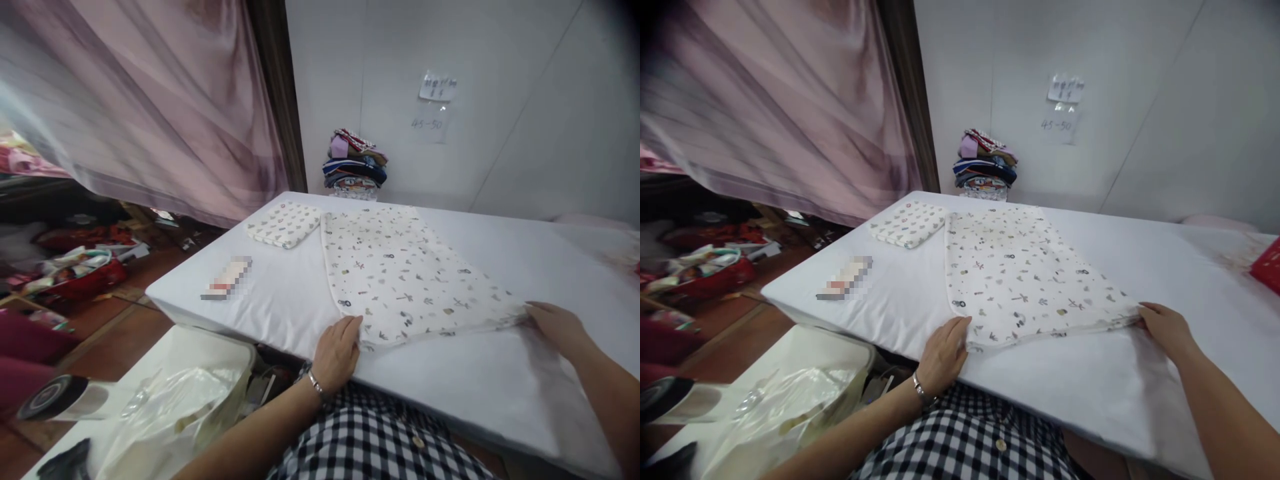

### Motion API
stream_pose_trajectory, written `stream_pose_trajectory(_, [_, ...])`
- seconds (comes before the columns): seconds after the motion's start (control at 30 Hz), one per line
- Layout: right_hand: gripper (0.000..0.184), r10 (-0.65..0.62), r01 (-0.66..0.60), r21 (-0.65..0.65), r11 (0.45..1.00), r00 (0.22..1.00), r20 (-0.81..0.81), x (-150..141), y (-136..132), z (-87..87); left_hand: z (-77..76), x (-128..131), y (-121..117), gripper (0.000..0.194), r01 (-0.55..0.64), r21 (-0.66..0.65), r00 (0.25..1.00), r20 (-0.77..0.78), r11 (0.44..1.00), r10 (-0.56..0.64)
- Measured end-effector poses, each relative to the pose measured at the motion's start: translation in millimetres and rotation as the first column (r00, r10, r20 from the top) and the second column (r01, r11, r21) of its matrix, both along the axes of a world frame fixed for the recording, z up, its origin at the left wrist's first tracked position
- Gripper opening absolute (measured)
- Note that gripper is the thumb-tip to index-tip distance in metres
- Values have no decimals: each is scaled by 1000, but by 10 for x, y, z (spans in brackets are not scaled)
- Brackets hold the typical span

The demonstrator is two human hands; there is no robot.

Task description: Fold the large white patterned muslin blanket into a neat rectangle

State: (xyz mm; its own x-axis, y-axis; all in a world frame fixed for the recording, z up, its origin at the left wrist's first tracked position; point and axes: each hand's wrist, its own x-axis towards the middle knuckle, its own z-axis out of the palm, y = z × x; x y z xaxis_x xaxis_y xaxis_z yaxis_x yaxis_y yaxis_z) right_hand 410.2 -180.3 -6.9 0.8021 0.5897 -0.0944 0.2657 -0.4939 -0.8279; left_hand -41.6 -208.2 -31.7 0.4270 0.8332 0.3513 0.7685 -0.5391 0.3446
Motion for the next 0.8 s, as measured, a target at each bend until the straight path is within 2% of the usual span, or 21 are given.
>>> stream_pose_trajectory(0.13, [16,97,-79,-155,985,989,108,103,29,-36,32,-23,21,46,21,12,1000,-12,1000,-21])
stream_pose_trajectory(0.33, [6,187,-132,-188,973,931,313,409,74,-269,39,-183,-16,39,89,8,996,-26,996,-89])
stream_pose_trajectory(0.5, [6,248,-168,-260,951,917,312,506,162,-366,-31,-227,-31,41,135,-50,988,-71,990,-139])
stream_pose_trajectory(0.7, [8,336,-217,-375,901,896,289,405,250,-278,-8,-192,7,31,205,-29,976,-69,978,-207])
stream_pose_trajectory(0.8, [13,309,-206,-327,922,902,303,441,230,-337,20,-198,15,30,230,-45,968,-88,972,-234])
